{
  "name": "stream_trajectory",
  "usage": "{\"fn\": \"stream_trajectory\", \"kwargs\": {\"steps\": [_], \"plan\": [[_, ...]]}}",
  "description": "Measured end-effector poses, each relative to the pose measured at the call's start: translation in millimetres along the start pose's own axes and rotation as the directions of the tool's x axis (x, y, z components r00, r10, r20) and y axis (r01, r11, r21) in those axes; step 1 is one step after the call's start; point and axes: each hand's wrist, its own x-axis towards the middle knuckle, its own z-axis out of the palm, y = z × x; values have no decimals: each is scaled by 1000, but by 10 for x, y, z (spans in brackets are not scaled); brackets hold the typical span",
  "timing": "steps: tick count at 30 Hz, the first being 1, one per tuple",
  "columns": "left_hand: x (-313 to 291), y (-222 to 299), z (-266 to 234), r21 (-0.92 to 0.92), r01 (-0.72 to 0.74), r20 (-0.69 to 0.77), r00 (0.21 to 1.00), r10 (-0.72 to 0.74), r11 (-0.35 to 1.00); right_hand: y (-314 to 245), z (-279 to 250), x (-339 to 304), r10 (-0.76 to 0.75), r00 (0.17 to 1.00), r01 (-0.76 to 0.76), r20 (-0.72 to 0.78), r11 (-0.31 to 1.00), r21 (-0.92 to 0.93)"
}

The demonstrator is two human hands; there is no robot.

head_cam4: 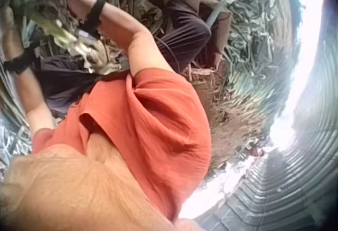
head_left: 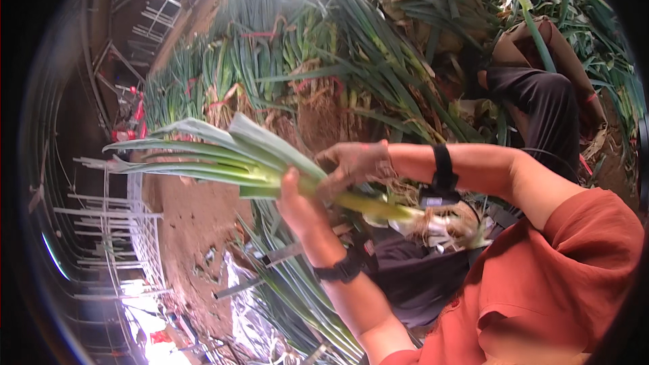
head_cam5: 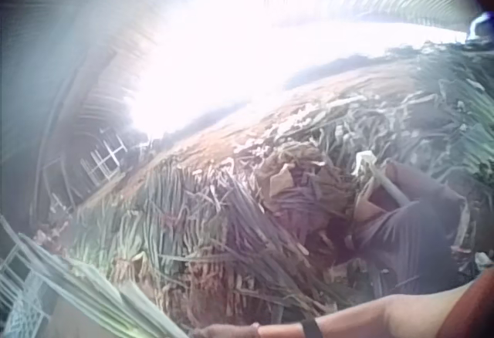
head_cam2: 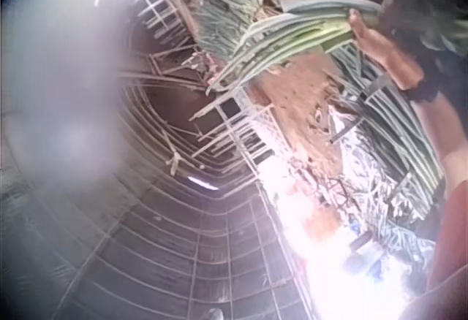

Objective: Cleaning and preparing leeks by removing outer layers and dirt.

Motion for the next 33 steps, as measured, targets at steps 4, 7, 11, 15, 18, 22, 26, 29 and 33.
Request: {"fn": "stream_trajectory", "kwargs": {"steps": [4,7,11,15,18,22,26,29,33], "plan": [[129,-95,-69,-65,-70,99,992,76,995,6,88,-74,-192,980,170,-59,950,-264],[216,-215,-151,-31,-39,56,998,41,999,-69,152,-147,-192,976,123,-107,881,-457],[169,-294,-46,-6,29,7,1000,-29,1000,-71,79,-199,-299,945,123,-133,703,-701],[261,-327,10,51,53,-66,997,-49,997,-60,10,-279,-510,859,271,-48,531,-803],[245,-344,45,149,-51,-71,996,62,988,23,129,-361,-408,911,236,54,412,-880],[104,-261,208,5,-41,-105,994,41,999,-29,113,-588,-344,932,262,112,431,-863],[336,-285,150,-24,-39,-91,995,36,999,140,197,-982,-211,946,314,245,416,-853],[227,-104,137,-70,-124,-145,983,113,990,224,117,-1224,-114,989,140,92,543,-828],[302,-410,-18,3,-293,-73,953,293,956,338,-149,-1577,77,994,32,83,516,-856]]}}
